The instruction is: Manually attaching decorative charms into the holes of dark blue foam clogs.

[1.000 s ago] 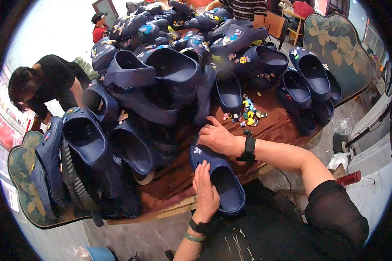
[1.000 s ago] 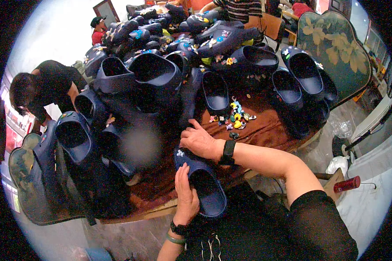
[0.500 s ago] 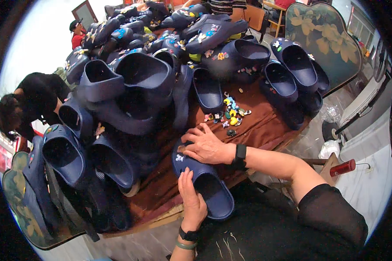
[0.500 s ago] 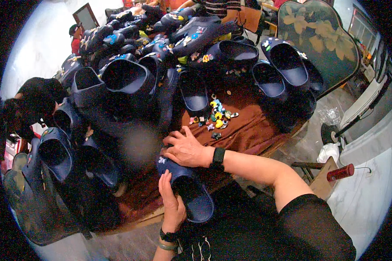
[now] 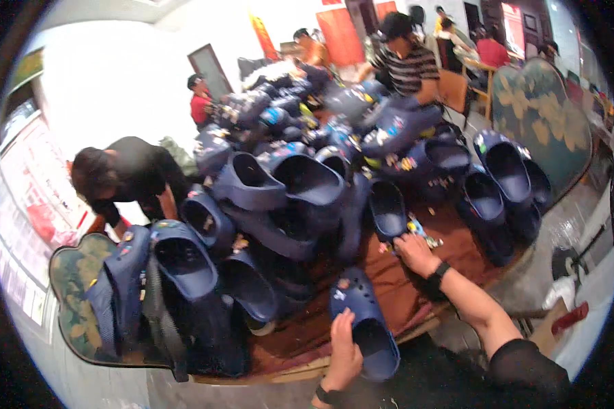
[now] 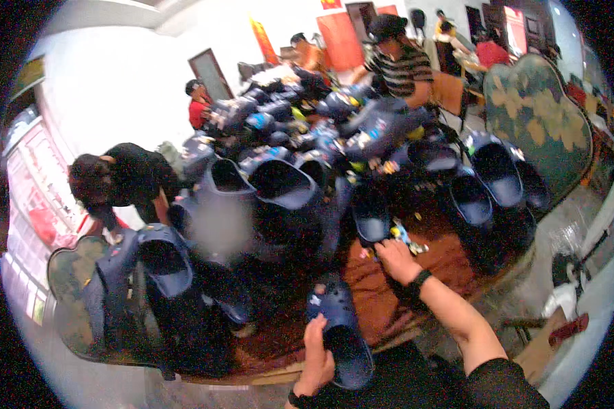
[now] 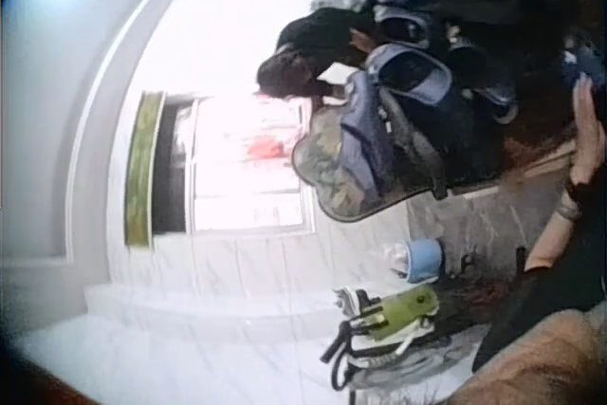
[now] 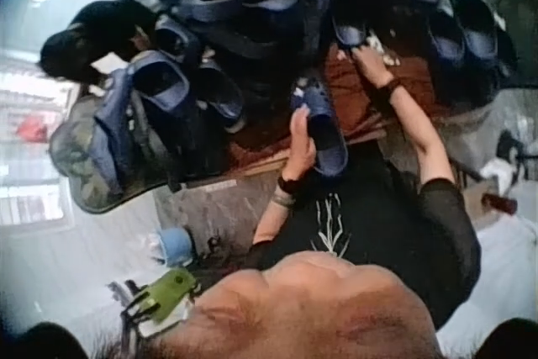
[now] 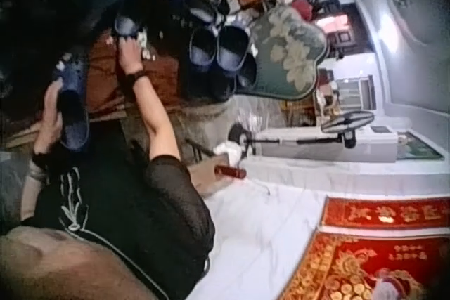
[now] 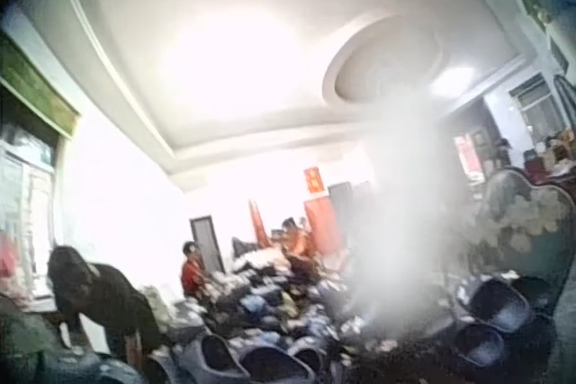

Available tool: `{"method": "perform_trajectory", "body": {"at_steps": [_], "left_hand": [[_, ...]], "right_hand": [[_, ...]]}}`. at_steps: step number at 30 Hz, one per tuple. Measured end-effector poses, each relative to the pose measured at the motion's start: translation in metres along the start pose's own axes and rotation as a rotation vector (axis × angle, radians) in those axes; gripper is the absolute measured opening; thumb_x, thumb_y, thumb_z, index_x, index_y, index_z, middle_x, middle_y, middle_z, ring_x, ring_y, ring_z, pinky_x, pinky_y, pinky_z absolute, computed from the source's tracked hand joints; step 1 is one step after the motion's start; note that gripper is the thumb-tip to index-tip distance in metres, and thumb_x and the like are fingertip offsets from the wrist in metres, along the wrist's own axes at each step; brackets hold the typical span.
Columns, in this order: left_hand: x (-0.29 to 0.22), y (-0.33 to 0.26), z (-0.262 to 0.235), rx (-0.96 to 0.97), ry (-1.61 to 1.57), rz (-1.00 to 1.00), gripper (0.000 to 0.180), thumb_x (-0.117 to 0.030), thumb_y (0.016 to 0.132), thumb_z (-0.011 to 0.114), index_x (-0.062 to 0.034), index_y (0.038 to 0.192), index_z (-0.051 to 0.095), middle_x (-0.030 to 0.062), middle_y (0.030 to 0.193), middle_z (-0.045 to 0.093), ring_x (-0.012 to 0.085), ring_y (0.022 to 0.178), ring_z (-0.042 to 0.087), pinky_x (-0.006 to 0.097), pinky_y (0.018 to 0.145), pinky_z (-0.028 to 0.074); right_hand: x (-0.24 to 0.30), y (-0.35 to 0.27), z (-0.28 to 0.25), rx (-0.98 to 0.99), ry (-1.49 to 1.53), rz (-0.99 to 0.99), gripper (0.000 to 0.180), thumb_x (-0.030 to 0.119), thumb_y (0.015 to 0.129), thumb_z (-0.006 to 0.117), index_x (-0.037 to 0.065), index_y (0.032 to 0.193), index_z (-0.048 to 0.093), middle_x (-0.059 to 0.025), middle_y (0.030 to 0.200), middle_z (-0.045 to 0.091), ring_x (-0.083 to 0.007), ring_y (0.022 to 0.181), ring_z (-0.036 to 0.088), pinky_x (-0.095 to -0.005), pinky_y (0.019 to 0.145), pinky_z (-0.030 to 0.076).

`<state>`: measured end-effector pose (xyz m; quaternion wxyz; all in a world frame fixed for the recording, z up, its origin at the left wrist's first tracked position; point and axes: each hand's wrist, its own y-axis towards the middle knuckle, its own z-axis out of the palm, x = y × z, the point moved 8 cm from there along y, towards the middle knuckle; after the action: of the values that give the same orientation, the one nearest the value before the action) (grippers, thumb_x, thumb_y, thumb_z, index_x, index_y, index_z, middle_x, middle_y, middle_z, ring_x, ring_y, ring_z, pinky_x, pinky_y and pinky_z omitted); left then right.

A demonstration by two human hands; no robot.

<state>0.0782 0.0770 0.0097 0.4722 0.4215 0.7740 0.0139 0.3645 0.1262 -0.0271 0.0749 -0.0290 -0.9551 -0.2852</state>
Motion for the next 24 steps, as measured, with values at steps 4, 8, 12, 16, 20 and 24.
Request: {"method": "perform_trajectory", "body": {"at_steps": [4,8,12,16,20,24], "left_hand": [[0.003,-0.007,0.006,0.016,0.005,0.0,0.076,0.013,0.068,0.043,0.0008,0.143,0.031,0.0208,0.148,0.031,0.0407,0.14,0.025,0.048,0.117,0.019],[-0.005,-0.004,0.001,0.015,0.006,0.021,0.077,0.014,0.069,0.043,0.0002,0.143,0.03,0.0201,0.148,0.031,0.0397,0.14,0.025,0.047,0.117,0.019],[-0.003,0.006,-0.001,0.103,-0.024,0.057,0.077,0.014,0.069,0.044,-0.0015,0.143,0.032,0.0186,0.149,0.031,0.0375,0.141,0.025,0.046,0.117,0.02],[0.004,0.003,-0.003,0.138,-0.032,0.019,0.07,0.011,0.075,0.048,-0.0024,0.143,0.033,0.0185,0.15,0.031,0.0368,0.141,0.026,0.045,0.116,0.021],[-0.008,0.007,-0.006,0.044,0.145,0.063,0.062,-0.007,0.087,0.059,0.0003,0.142,0.033,0.0213,0.149,0.032,0.0405,0.139,0.026,0.049,0.113,0.022],[-0.042,0.009,-0.011,0.097,0.175,0.046,0.077,-0.032,0.085,0.07,0.0012,0.143,0.03,0.0265,0.149,0.027,0.0446,0.138,0.024,0.053,0.112,0.019]], "right_hand": [[-0.011,-0.002,-0.001,-0.014,0.053,0.026,0.018,0.005,0.077,0.063,0.008,0.095,0.062,-0.013,0.086,0.061,-0.0356,0.081,0.06,-0.0473,0.07,0.047],[0.003,-0.002,-0.032,-0.016,0.177,0.093,0.008,0.007,0.084,0.062,0.005,0.092,0.063,-0.0151,0.085,0.063,-0.0368,0.081,0.061,-0.0457,0.072,0.048],[0.04,0.01,-0.096,-0.221,0.597,0.18,0.014,0.002,0.085,0.062,0.003,0.099,0.065,-0.0139,0.088,0.062,-0.0316,0.08,0.062,-0.0377,0.074,0.051],[0.093,0.02,-0.184,-0.493,0.829,0.043,0.027,-0.005,0.083,0.064,0.003,0.108,0.067,-0.0111,0.09,0.061,-0.0255,0.08,0.062,-0.0316,0.076,0.05],[0.104,0.012,-0.177,-0.421,0.521,-0.098,0.021,-0.002,0.083,0.065,0.003,0.102,0.069,-0.013,0.094,0.062,-0.028,0.087,0.061,-0.0348,0.077,0.05],[0.073,0.003,-0.133,-0.29,0.588,0.044,0.019,0.003,0.082,0.069,0.004,0.101,0.069,-0.0129,0.097,0.067,-0.0291,0.09,0.064,-0.0358,0.078,0.051]]}}
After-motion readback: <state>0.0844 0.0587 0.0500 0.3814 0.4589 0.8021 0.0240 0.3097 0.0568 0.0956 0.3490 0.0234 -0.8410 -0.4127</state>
